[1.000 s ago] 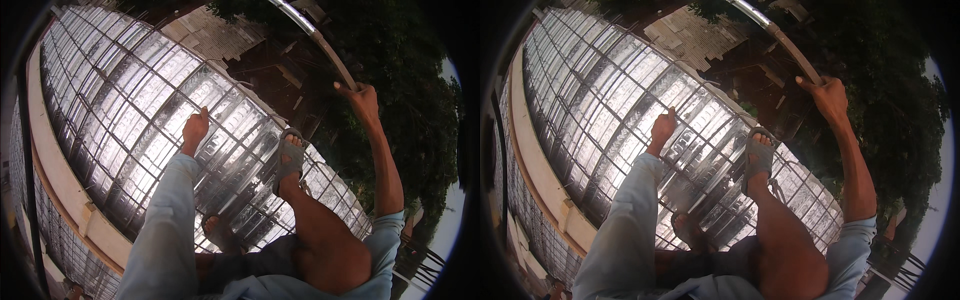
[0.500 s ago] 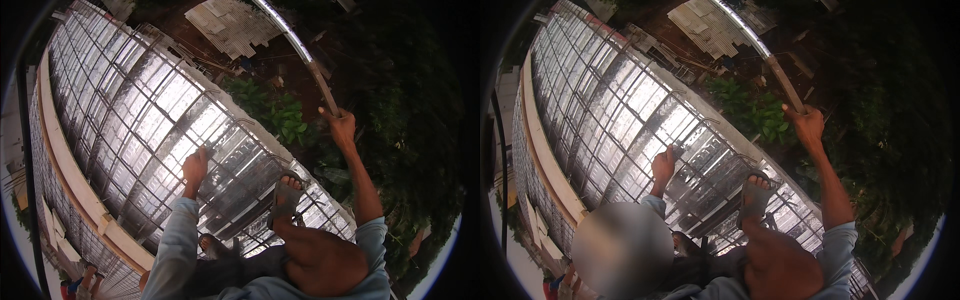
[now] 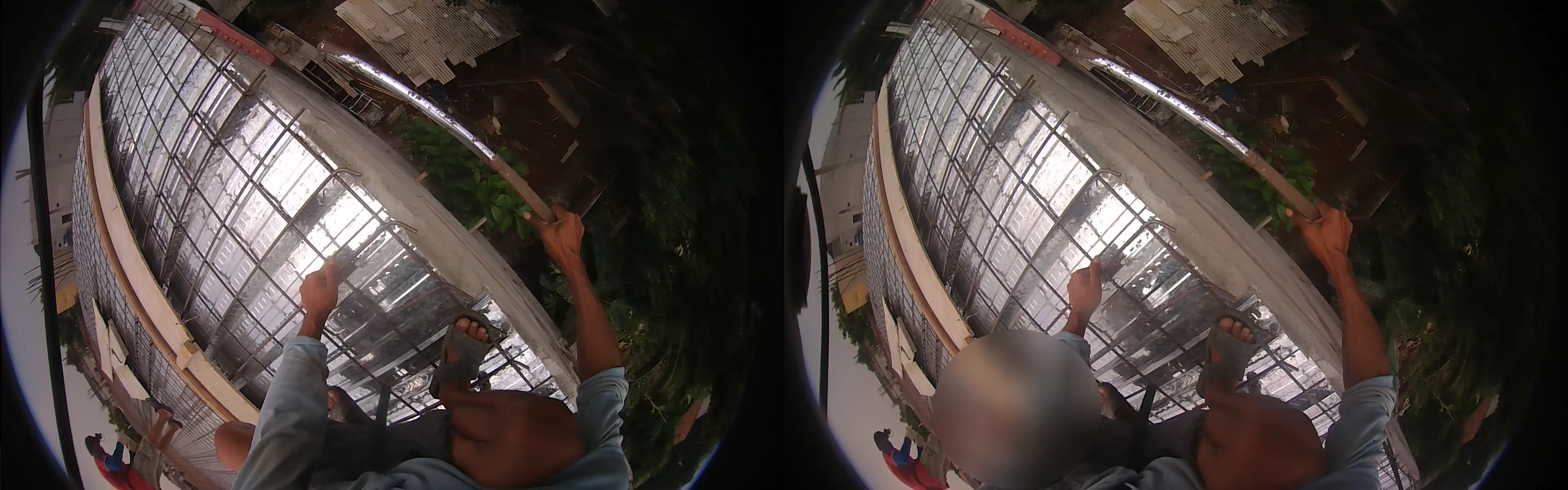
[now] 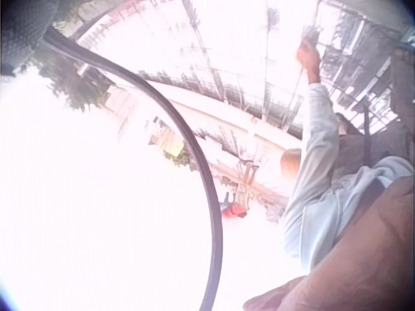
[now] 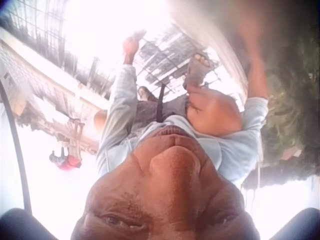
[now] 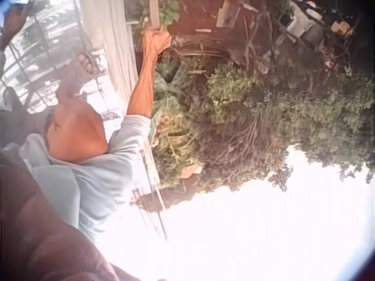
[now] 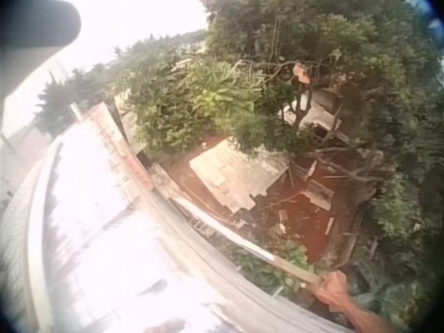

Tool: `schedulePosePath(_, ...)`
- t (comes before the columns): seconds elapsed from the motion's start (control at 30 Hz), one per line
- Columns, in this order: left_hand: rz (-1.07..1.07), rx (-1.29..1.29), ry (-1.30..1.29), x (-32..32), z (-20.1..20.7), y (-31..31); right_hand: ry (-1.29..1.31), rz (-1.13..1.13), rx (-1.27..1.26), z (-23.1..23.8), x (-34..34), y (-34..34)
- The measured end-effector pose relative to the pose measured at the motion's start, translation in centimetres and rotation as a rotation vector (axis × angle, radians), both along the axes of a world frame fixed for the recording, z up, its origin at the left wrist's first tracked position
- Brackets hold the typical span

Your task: The person is assembling a rebar grid on a construction site. They use pliers to bend and secure wire ties at the intersections of the rebar rods. The person also uses a long metal bar to adjust the alignment of the rebar grid.

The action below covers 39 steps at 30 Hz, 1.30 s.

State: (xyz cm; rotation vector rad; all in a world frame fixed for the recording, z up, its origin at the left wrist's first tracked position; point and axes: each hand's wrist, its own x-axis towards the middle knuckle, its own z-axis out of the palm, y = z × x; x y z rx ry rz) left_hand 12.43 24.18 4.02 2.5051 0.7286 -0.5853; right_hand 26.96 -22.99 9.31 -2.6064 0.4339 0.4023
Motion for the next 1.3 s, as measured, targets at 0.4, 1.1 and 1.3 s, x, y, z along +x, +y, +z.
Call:
schedulePosePath(0.4, 0.241, 0.070, -0.654, -0.1, -0.3, -1.0, -0.191, 0.277, -0.289, 3.9, -8.6, -9.1)
schedulePosePath(1.1, 0.201, -0.604, -0.525, 1.1, 14.3, -19.5, 0.061, 0.407, 0.503, 14.9, 0.8, 20.3)
schedulePosePath(1.3, 0.101, -0.757, -0.525, 1.4, 14.4, -22.1, 0.466, -0.057, 1.309, 10.4, 1.4, 19.3)
